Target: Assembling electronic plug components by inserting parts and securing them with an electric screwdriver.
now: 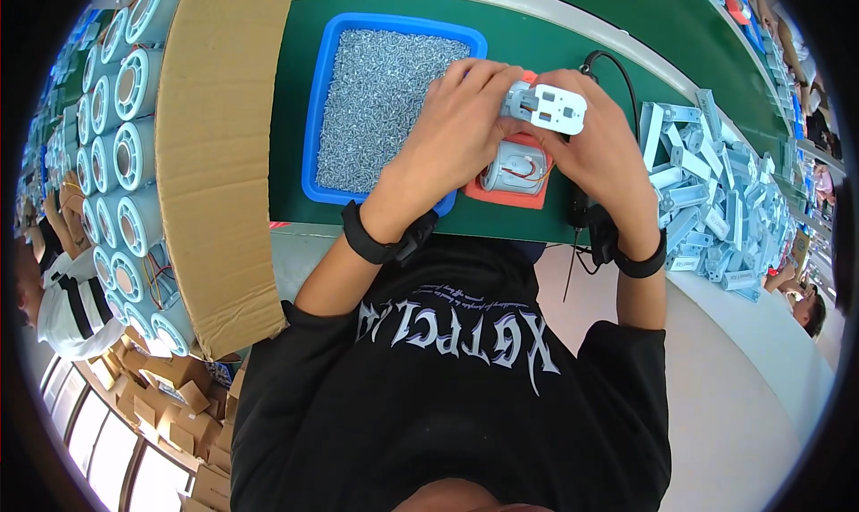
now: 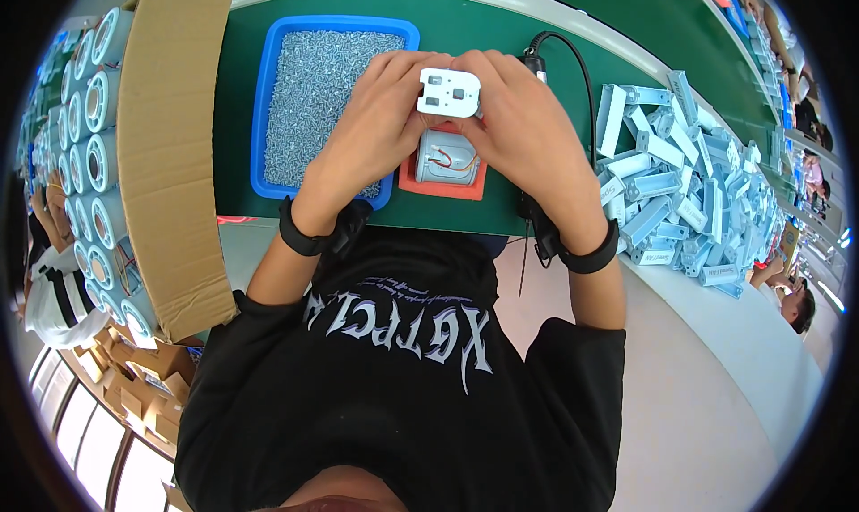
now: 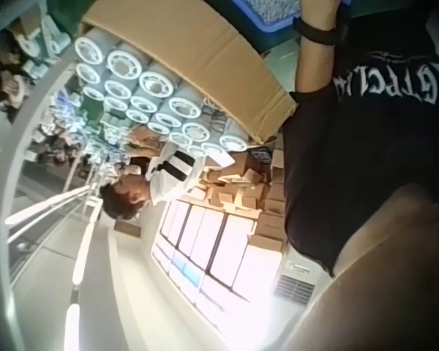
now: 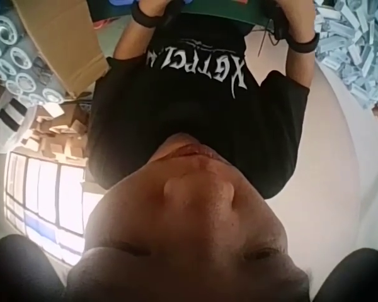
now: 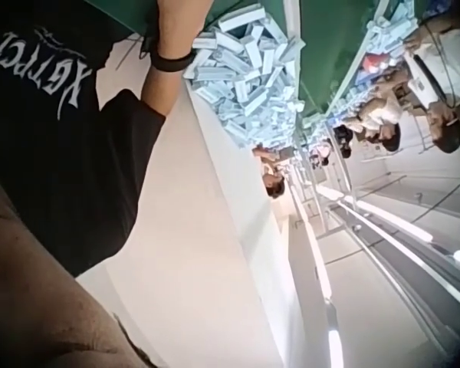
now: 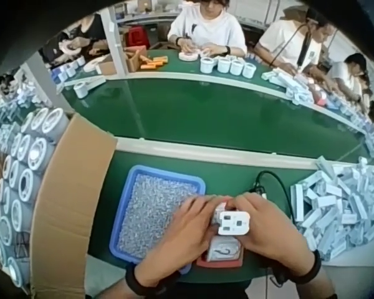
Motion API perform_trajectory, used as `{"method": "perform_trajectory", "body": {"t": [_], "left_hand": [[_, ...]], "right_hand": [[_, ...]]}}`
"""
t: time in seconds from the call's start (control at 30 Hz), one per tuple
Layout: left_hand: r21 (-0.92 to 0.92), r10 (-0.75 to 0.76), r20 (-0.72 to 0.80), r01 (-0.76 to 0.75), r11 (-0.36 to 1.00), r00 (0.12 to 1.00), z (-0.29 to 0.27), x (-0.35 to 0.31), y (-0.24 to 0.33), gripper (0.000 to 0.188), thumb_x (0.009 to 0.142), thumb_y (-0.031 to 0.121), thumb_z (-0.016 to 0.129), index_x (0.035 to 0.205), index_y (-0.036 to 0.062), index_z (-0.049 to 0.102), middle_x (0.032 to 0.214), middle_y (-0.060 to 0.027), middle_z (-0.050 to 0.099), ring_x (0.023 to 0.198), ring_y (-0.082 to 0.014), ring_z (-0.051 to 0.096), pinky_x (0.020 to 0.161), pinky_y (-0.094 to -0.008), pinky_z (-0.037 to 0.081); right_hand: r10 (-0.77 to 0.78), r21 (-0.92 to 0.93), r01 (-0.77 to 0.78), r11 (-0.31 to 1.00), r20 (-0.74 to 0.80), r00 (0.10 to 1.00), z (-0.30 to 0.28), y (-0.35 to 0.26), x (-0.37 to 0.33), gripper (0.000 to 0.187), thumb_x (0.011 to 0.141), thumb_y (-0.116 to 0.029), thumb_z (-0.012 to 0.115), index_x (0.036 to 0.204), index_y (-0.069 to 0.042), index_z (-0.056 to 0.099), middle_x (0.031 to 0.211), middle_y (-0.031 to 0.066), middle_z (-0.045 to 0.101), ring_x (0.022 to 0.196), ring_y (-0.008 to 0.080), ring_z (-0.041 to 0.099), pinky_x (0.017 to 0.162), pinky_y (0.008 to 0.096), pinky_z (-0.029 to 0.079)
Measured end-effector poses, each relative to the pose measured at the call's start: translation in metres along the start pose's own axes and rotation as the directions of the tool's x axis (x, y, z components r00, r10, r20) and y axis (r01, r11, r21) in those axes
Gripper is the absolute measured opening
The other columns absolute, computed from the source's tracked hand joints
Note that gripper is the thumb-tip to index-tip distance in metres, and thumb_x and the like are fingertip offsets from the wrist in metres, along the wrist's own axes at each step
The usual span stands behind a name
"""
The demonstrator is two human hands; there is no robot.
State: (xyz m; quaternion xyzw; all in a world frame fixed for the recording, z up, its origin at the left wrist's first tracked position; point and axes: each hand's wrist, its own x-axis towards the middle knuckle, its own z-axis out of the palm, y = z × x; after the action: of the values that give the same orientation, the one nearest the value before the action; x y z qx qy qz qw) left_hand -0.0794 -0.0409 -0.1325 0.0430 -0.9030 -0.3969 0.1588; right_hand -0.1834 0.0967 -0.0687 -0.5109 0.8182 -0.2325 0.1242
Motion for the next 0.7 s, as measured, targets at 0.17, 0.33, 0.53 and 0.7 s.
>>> {"method": "perform_trajectory", "body": {"t": [0.17, 0.33, 0.53, 0.7], "left_hand": [[-0.041, -0.013, -0.001, 0.013, 0.999, 1.000, 0.000, 0.001, 0.003, 0.045, 0.075, 0.011, 0.067, 0.117, 0.0011, 0.053, 0.117, -0.0110, 0.053, 0.113, -0.0304, 0.044, 0.093, -0.0419, 0.038], [-0.048, 0.001, 0.005, -0.001, 0.999, 1.000, -0.002, 0.001, 0.000, 0.046, 0.075, 0.012, 0.067, 0.117, 0.0011, 0.053, 0.116, -0.0114, 0.053, 0.112, -0.0302, 0.045, 0.092, -0.0414, 0.038], [-0.088, 0.006, -0.017, -0.008, 0.996, 1.000, -0.001, 0.000, -0.003, 0.045, 0.076, 0.012, 0.067, 0.117, 0.0004, 0.053, 0.115, -0.0122, 0.053, 0.111, -0.0299, 0.046, 0.092, -0.0414, 0.038], [-0.010, 0.019, 0.005, -0.019, 1.000, 1.000, -0.002, -0.003, -0.002, 0.046, 0.076, 0.013, 0.066, 0.118, 0.0001, 0.052, 0.115, -0.0127, 0.053, 0.111, -0.0301, 0.046, 0.094, -0.0414, 0.038]], "right_hand": [[0.017, -0.032, -0.016, 0.999, 0.030, 0.999, -0.007, 0.000, 0.002, 0.030, 0.076, -0.009, 0.068, 0.103, -0.001, 0.055, 0.095, 0.0131, 0.057, 0.084, 0.0334, 0.056, 0.072, 0.0361, 0.047], [-0.022, -0.050, 0.025, 0.998, 0.043, 0.999, -0.006, 0.001, 0.007, 0.029, 0.076, -0.009, 0.068, 0.101, -0.001, 0.056, 0.093, 0.0139, 0.057, 0.084, 0.0330, 0.057, 0.071, 0.0362, 0.047], [-0.011, -0.057, 0.012, 0.998, 0.023, 1.000, -0.004, -0.003, 0.010, 0.029, 0.075, -0.010, 0.069, 0.099, -0.002, 0.056, 0.085, 0.0132, 0.058, 0.079, 0.0329, 0.057, 0.069, 0.0368, 0.047], [-0.035, -0.122, 0.036, 0.992, 0.015, 0.999, 0.004, -0.002, 0.009, 0.032, 0.073, -0.009, 0.071, 0.101, -0.004, 0.057, 0.085, 0.0124, 0.059, 0.075, 0.0309, 0.057, 0.066, 0.0348, 0.047]]}}
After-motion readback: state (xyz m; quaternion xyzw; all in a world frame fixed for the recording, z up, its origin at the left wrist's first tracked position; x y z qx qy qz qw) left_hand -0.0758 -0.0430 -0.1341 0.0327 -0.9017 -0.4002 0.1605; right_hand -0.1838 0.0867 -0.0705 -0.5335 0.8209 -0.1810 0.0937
